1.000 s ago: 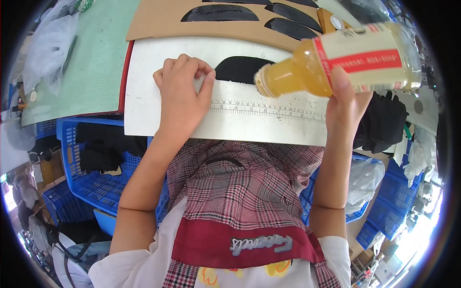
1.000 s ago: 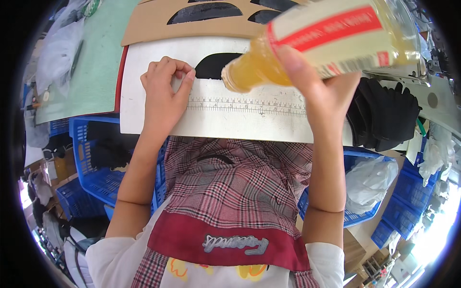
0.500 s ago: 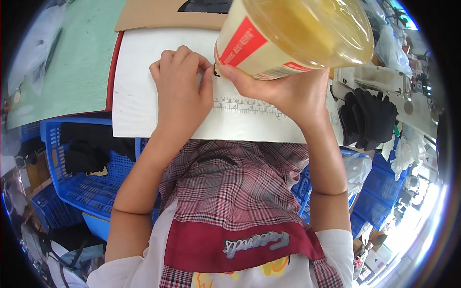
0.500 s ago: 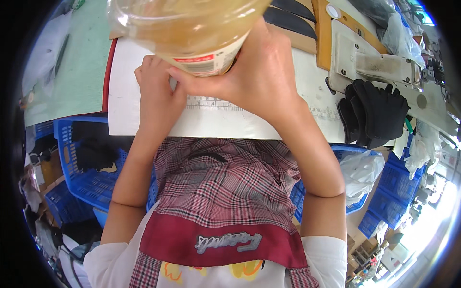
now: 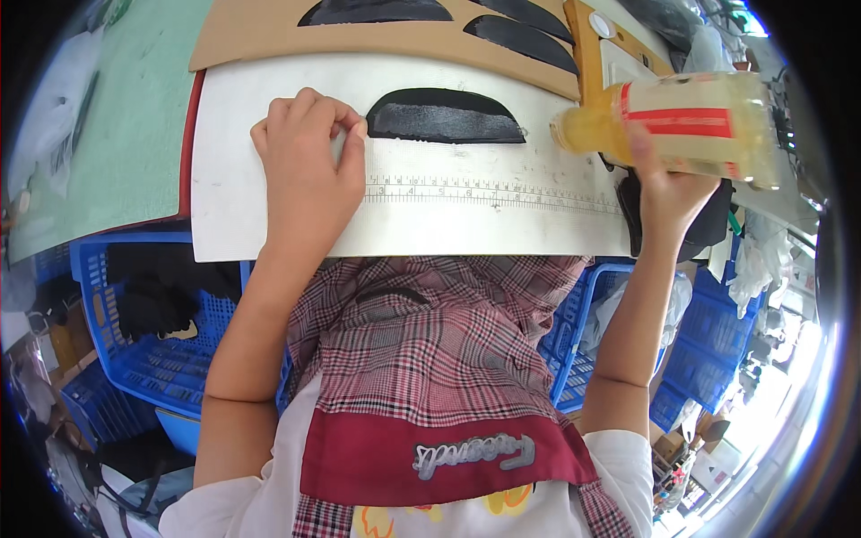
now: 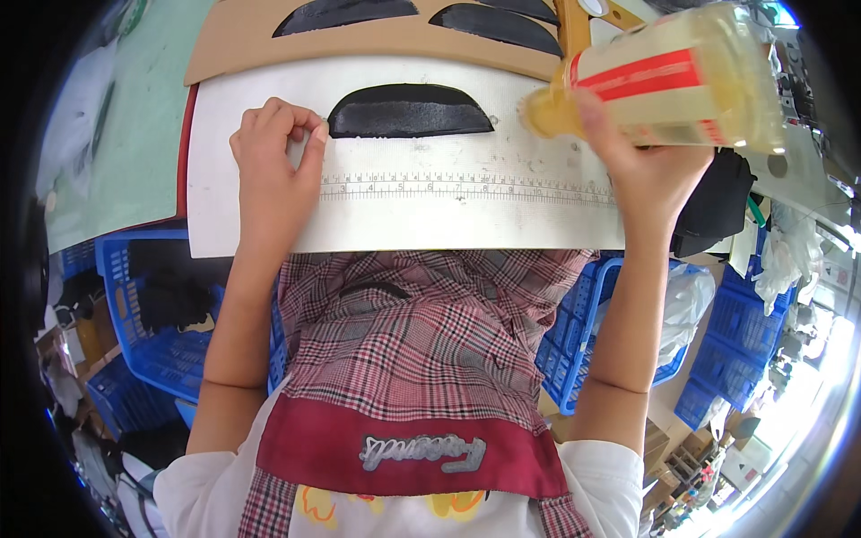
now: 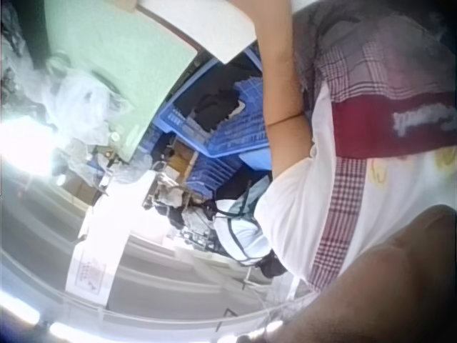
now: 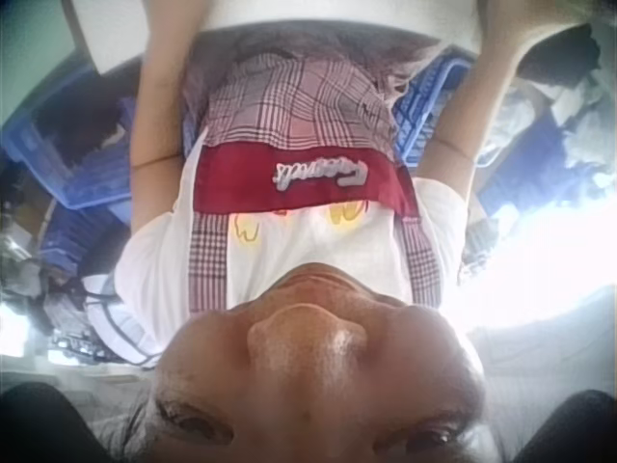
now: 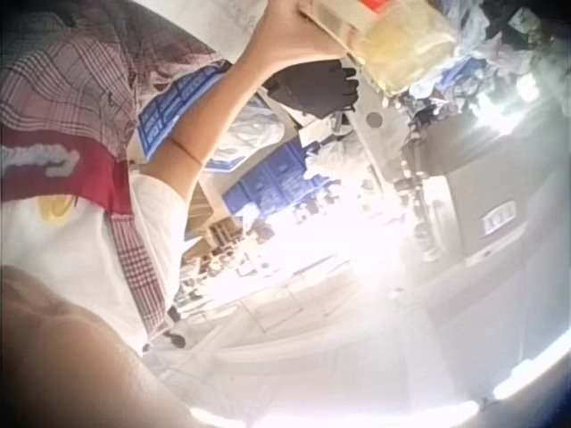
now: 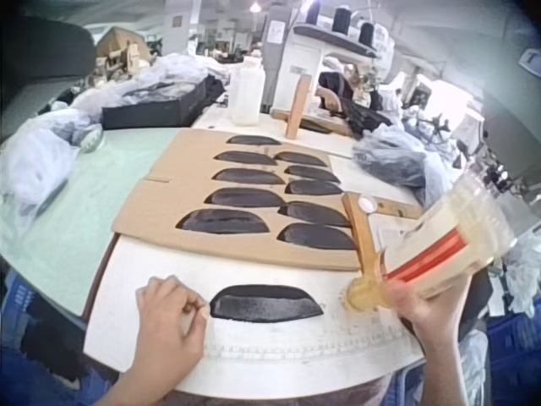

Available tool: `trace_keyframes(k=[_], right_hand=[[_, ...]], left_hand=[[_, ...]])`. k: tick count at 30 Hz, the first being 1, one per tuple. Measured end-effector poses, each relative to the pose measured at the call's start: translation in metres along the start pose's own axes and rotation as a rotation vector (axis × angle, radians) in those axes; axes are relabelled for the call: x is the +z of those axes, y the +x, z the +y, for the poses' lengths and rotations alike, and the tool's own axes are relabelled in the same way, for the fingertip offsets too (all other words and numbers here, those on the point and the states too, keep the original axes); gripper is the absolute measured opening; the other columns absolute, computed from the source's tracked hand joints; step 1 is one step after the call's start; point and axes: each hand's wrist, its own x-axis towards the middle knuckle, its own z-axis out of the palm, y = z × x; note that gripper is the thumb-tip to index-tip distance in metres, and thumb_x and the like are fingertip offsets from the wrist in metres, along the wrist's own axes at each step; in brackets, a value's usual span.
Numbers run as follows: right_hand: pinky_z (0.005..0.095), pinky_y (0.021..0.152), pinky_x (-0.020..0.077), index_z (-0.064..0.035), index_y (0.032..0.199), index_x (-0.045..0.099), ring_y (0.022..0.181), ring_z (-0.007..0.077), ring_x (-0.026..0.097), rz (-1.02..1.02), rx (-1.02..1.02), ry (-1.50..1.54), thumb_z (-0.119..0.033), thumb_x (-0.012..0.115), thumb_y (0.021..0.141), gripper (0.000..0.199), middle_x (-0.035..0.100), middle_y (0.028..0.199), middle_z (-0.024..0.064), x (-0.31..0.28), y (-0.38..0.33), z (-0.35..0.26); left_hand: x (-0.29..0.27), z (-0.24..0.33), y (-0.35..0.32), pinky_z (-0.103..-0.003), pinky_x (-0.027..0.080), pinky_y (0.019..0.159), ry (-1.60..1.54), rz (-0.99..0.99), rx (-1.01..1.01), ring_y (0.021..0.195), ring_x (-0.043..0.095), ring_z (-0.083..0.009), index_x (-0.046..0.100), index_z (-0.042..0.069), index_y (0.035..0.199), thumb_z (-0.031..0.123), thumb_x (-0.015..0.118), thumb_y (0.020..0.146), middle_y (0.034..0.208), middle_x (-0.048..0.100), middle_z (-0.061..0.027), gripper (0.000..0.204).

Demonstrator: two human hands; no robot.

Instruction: The person applies a yellow liquid adhesive from a bottle onto a black fabric piece placed on a white board. They then pick up a larger black fabric piece and press it onto the glued area to bond them together. The process is repeated for multiple fabric pieces.

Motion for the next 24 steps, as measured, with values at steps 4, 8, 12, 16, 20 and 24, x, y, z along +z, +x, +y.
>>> trace_keyframes(k=[4, 8, 12, 16, 20, 24], right_hand=[[0.0257, 0.064, 0.0560, 0.0027, 0.089, 0.068, 0.070, 0.0138, 0.069, -0.002, -0.102, 0.335, -0.011, 0.082, 0.072, 0.026, 0.071, 0.079, 0.0070, 0.039, 0.019, -0.029], [0.0266, 0.067, 0.0551, 0.0030, 0.093, 0.068, 0.075, 0.0121, 0.067, -0.244, -0.103, 0.350, -0.016, 0.084, 0.070, 0.033, 0.070, 0.086, 0.0086, 0.095, 0.025, -0.057], [0.0261, 0.069, 0.0552, 0.0032, 0.094, 0.066, 0.076, 0.0113, 0.067, -0.343, -0.103, 0.251, -0.018, 0.085, 0.069, 0.038, 0.070, 0.086, 0.0076, 0.101, 0.023, -0.056], [0.0255, 0.067, 0.0553, 0.0030, 0.091, 0.067, 0.073, 0.0121, 0.068, -0.277, -0.070, 0.106, -0.022, 0.086, 0.067, 0.039, 0.070, 0.081, 0.0062, 0.057, 0.019, -0.032], [0.0267, 0.068, 0.0556, 0.0033, 0.087, 0.068, 0.071, 0.0124, 0.068, -0.077, -0.009, -0.068, -0.023, 0.086, 0.066, 0.038, 0.070, 0.079, 0.0054, 0.018, 0.007, 0.002], [0.0319, 0.083, 0.0533, 0.0031, 0.108, 0.061, 0.093, 0.0177, 0.065, 0.230, 0.297, 0.498, -0.021, 0.075, 0.078, 0.041, 0.067, 0.098, 0.0131, -0.001, -0.012, 0.020]], left_hand=[[0.000, -0.001, 0.001, -0.038, 0.030, 0.084, -0.007, -0.002, 0.015, 0.084, 0.047, -0.0219, 0.057, 0.006, 0.079, 0.005, 0.064, 0.077, 0.081, 0.051, -0.0032, 0.007], [0.004, 0.002, 0.002, -0.038, 0.030, 0.083, -0.023, -0.005, 0.019, 0.084, 0.047, -0.0225, 0.057, 0.006, 0.079, 0.005, 0.064, 0.077, 0.082, 0.052, -0.0033, 0.007], [0.005, 0.006, 0.000, -0.037, 0.031, 0.082, 0.011, 0.014, 0.017, 0.083, 0.047, -0.0221, 0.056, 0.006, 0.080, 0.005, 0.063, 0.077, 0.081, 0.051, -0.0034, 0.008], [0.002, 0.006, 0.000, -0.035, 0.032, 0.081, 0.029, 0.018, 0.039, 0.081, 0.047, -0.0203, 0.056, 0.005, 0.083, 0.005, 0.063, 0.079, 0.079, 0.050, -0.0033, 0.009], [-0.001, 0.006, -0.001, -0.035, 0.032, 0.084, 0.031, -0.008, -0.002, 0.081, 0.048, -0.0202, 0.056, 0.005, 0.082, 0.006, 0.063, 0.080, 0.079, 0.051, -0.0033, 0.007], [-0.008, 0.003, 0.000, -0.038, 0.032, 0.084, 0.021, -0.026, -0.013, 0.086, 0.049, -0.0222, 0.061, 0.006, 0.085, 0.008, 0.060, 0.083, 0.084, 0.056, -0.0039, 0.003]])
